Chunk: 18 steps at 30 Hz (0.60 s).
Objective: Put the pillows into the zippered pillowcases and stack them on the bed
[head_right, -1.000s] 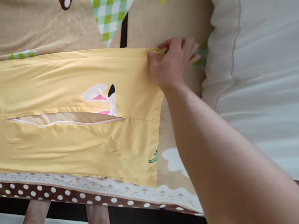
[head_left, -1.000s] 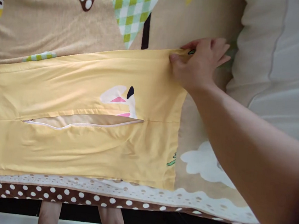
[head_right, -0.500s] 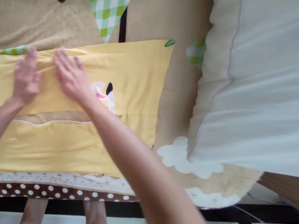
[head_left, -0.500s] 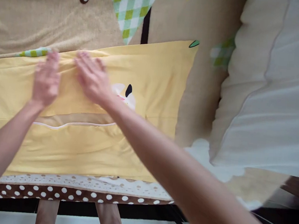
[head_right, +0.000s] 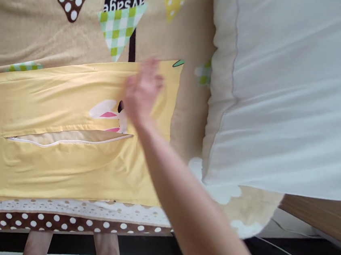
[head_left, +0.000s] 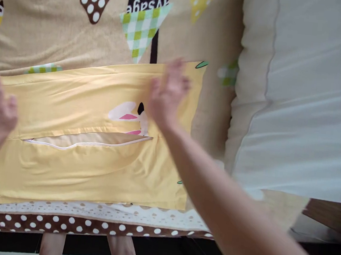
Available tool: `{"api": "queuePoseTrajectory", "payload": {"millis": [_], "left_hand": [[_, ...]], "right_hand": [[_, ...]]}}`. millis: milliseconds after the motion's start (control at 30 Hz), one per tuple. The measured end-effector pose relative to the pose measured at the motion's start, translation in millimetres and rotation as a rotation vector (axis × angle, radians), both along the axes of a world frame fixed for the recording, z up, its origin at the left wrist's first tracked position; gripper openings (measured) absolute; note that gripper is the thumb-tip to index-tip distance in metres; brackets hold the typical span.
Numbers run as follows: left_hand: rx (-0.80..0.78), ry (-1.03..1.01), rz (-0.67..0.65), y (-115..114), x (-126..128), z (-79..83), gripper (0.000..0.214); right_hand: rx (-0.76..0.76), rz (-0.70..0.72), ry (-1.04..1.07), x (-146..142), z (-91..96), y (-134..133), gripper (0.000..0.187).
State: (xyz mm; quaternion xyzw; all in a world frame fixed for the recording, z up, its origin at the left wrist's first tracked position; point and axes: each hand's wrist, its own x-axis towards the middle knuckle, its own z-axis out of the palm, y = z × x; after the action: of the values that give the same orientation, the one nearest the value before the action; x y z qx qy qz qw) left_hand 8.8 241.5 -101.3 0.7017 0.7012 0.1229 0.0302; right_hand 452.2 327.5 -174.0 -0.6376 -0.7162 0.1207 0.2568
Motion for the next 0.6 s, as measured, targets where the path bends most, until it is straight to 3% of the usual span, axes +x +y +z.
{"api": "queuePoseTrajectory", "payload": {"millis": [100, 167, 200, 233, 300, 400, 467, 533, 600], "left_hand": [[-0.18, -0.087, -0.4, -8.8, 93.5, -30.2, 0.061], [-0.242, -0.087, -0.435, -8.2, 127.6, -46.8, 0.063], [-0.253, -0.075, -0.409, -5.2, 130.3, -51.5, 0.064], [-0.249, -0.061, -0.363, -0.7, 123.3, -53.5, 0.065], [-0.228, -0.031, -0.235, 10.6, 86.2, -50.4, 0.066], [-0.194, -0.007, 0.02, 21.5, 11.2, -32.7, 0.068], [-0.165, 0.001, 0.147, 20.0, -18.0, -17.6, 0.071], [-0.095, -0.008, 0.185, 12.8, -11.7, -6.4, 0.072], [-0.047, -0.055, 0.108, 3.4, 28.7, -5.0, 0.072]], "right_hand": [[-0.116, 0.463, -0.016, -105.1, 14.1, -37.5, 0.052], [-0.17, 0.59, -0.035, -137.8, 15.5, -46.0, 0.055], [-0.184, 0.597, -0.054, -136.4, 13.5, -43.5, 0.056], [-0.193, 0.566, -0.081, -123.6, 10.2, -37.3, 0.058], [-0.217, 0.408, -0.143, -72.8, 3.0, -18.1, 0.06], [-0.285, 0.1, -0.21, 18.6, 0.0, 7.7, 0.059], [-0.33, -0.075, -0.227, 51.6, 5.2, 11.2, 0.059], [-0.324, -0.191, -0.211, 42.5, 13.9, 0.9, 0.061], [-0.265, -0.121, -0.164, -6.8, 22.4, -19.8, 0.062]]}}
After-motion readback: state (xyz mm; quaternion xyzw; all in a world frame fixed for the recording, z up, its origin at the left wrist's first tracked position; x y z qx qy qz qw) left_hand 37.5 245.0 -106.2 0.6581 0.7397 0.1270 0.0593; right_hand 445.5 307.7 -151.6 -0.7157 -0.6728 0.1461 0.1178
